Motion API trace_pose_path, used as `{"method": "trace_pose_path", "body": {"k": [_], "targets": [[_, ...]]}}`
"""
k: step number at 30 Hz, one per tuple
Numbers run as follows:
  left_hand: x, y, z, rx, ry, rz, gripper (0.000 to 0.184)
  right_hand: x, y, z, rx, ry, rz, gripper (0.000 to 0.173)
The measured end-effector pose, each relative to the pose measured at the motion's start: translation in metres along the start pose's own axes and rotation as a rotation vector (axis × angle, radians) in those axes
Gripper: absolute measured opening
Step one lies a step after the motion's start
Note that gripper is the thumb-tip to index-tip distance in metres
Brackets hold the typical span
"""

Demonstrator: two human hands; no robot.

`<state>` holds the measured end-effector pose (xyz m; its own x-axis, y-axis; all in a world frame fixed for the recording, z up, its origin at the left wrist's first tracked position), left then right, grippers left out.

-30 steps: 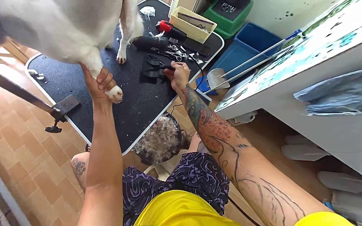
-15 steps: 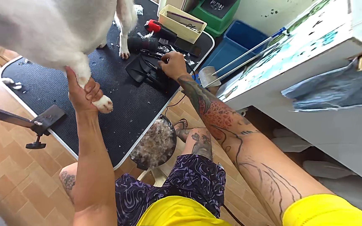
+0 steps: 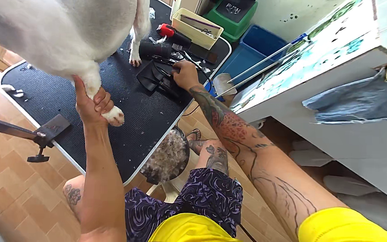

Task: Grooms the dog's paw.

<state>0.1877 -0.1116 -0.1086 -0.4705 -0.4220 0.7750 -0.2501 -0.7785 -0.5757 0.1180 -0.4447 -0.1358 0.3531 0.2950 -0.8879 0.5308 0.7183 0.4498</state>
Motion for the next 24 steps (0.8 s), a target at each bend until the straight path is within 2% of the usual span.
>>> {"method": "trace_pose_path", "body": {"k": [2, 4, 14, 19, 24], "targets": [[0.002, 0.001, 0.001, -0.002, -0.005, -0.012, 0.064, 0.005, 0.008, 0.013, -0.128, 0.029, -0.062, 0.031], [0.0, 0.002, -0.001, -0.011, -0.019, -0.029, 0.063, 0.012, 0.012, 0.023, -0.16, 0.074, -0.128, 0.032], [-0.003, -0.007, 0.002, 0.023, -0.064, -0.128, 0.057, 0.028, 0.044, 0.045, -0.086, 0.319, -0.507, 0.025], [-0.005, -0.011, 0.003, 0.036, -0.077, -0.14, 0.056, 0.033, 0.053, 0.04, -0.143, 0.326, -0.718, 0.031], [-0.005, -0.011, 0.002, 0.044, -0.087, -0.16, 0.056, 0.019, 0.055, 0.035, -0.163, 0.245, -0.612, 0.035]]}}
Point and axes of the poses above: each hand's wrist, its own z-axis towards the middle knuckle, its own x-axis out of the palm, y = z × x, the point moved 10 cm from there along z, towards the middle knuckle, and after that the axes turned 9 degrees about x, right-handed, at the moved point
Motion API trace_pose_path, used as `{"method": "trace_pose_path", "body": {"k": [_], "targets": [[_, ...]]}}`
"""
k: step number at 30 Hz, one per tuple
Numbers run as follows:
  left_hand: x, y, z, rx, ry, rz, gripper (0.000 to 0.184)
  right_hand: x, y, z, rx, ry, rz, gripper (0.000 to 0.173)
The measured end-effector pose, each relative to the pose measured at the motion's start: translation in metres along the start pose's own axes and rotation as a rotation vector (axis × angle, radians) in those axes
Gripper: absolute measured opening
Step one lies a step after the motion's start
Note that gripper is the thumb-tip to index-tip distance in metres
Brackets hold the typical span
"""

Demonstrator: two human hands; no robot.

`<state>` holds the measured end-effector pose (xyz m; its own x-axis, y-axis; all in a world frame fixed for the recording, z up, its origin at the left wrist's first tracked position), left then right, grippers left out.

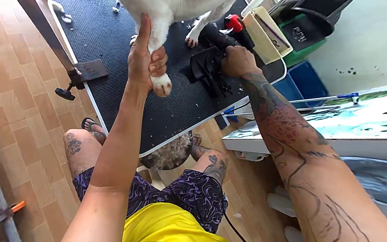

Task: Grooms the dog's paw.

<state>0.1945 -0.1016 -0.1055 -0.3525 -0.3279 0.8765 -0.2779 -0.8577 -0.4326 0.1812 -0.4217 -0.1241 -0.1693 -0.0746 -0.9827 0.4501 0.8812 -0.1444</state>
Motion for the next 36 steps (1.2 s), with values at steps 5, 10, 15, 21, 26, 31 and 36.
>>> {"method": "trace_pose_path", "body": {"k": [5, 10, 15, 21, 26, 31, 36], "targets": [[0.002, 0.001, -0.001, 0.004, -0.012, 0.013, 0.052, -0.016, -0.022, -0.007, 0.118, -0.064, 0.142, 0.031], [0.002, 0.002, 0.0, 0.01, -0.004, 0.013, 0.051, -0.027, -0.039, -0.011, 0.112, -0.108, 0.208, 0.025], [0.004, 0.001, 0.001, 0.009, 0.016, -0.01, 0.052, -0.051, -0.057, -0.029, 0.054, -0.283, 0.359, 0.029], [0.003, -0.001, 0.0, 0.022, 0.0, -0.001, 0.055, -0.081, -0.102, -0.052, 0.019, -0.477, 0.909, 0.036], [0.003, -0.002, 0.0, 0.028, -0.002, 0.007, 0.056, -0.072, -0.074, -0.114, -0.03, -0.186, 1.475, 0.016], [0.005, -0.001, -0.002, 0.007, 0.008, -0.04, 0.058, -0.032, -0.006, -0.198, -0.248, 0.082, 1.515, 0.048], [0.006, 0.001, -0.002, -0.002, 0.026, -0.066, 0.057, 0.008, 0.064, -0.258, -0.272, 0.434, 1.601, 0.036]]}}
Point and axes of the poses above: each hand's wrist, its own z-axis towards the middle knuckle, its own x-axis out of the palm, y = z × x, the point moved 10 cm from there along z, towards the middle knuckle, and after that the axes turned 9 degrees about x, right-handed, at the moved point
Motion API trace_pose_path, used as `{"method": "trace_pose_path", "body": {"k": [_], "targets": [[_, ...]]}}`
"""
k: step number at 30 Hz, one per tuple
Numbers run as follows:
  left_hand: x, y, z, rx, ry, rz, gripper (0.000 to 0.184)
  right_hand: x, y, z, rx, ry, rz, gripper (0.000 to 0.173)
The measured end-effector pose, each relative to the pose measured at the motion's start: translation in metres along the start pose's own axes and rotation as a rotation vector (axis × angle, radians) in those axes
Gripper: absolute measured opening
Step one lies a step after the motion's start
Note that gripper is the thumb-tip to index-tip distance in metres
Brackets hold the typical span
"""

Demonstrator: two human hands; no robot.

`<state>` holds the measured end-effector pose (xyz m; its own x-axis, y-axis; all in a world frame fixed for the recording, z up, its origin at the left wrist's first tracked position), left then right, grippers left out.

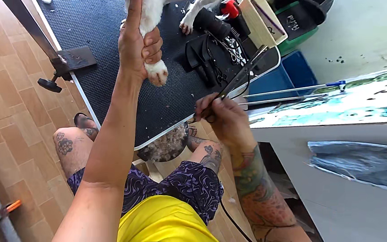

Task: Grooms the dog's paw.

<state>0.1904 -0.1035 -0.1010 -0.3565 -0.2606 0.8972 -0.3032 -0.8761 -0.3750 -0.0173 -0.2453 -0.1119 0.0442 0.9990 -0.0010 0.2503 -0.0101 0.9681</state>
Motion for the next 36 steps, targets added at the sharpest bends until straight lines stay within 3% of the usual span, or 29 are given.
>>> {"method": "trace_pose_path", "body": {"k": [6, 8, 9, 11, 16, 19, 24, 30, 36], "targets": [[0.0, -0.001, 0.001, 0.005, -0.025, 0.023, 0.056, 0.024, -0.02, -0.006, 0.102, -0.09, 0.081, 0.027], [0.0, -0.001, 0.001, 0.0, -0.017, 0.018, 0.057, 0.036, -0.017, -0.005, 0.118, 0.067, 0.073, 0.055], [0.0, 0.0, 0.001, -0.004, -0.016, 0.013, 0.058, 0.042, -0.013, -0.006, 0.108, 0.127, 0.01, 0.066], [0.001, 0.0, 0.001, -0.005, -0.006, -0.016, 0.058, 0.05, -0.004, -0.008, 0.048, 0.126, -0.205, 0.067], [0.006, -0.001, 0.001, -0.017, 0.043, -0.072, 0.059, 0.053, 0.004, -0.014, -0.2, -0.193, -0.886, 0.063], [0.006, 0.002, 0.0, -0.057, 0.059, -0.083, 0.062, 0.06, 0.009, -0.012, -0.283, -0.279, -1.088, 0.065], [0.009, 0.002, -0.001, -0.036, 0.067, -0.111, 0.064, 0.063, 0.009, -0.006, -0.253, -0.302, -1.105, 0.054], [0.009, 0.001, -0.002, -0.04, 0.072, -0.121, 0.067, 0.063, 0.012, -0.01, -0.28, -0.336, -1.131, 0.06], [0.012, 0.002, -0.001, -0.059, 0.097, -0.158, 0.068, 0.059, 0.013, -0.011, -0.21, -0.328, -1.113, 0.053]]}}
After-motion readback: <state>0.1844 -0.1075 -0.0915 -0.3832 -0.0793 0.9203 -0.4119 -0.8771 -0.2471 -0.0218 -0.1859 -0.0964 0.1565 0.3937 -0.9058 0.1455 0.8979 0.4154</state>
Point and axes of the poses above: each hand's wrist, its own z-axis towards the middle knuckle, its own x-axis out of the palm, y = z × x, the point moved 10 cm from there along z, towards the middle knuckle, and after that the axes turned 9 degrees about x, right-handed, at the moved point
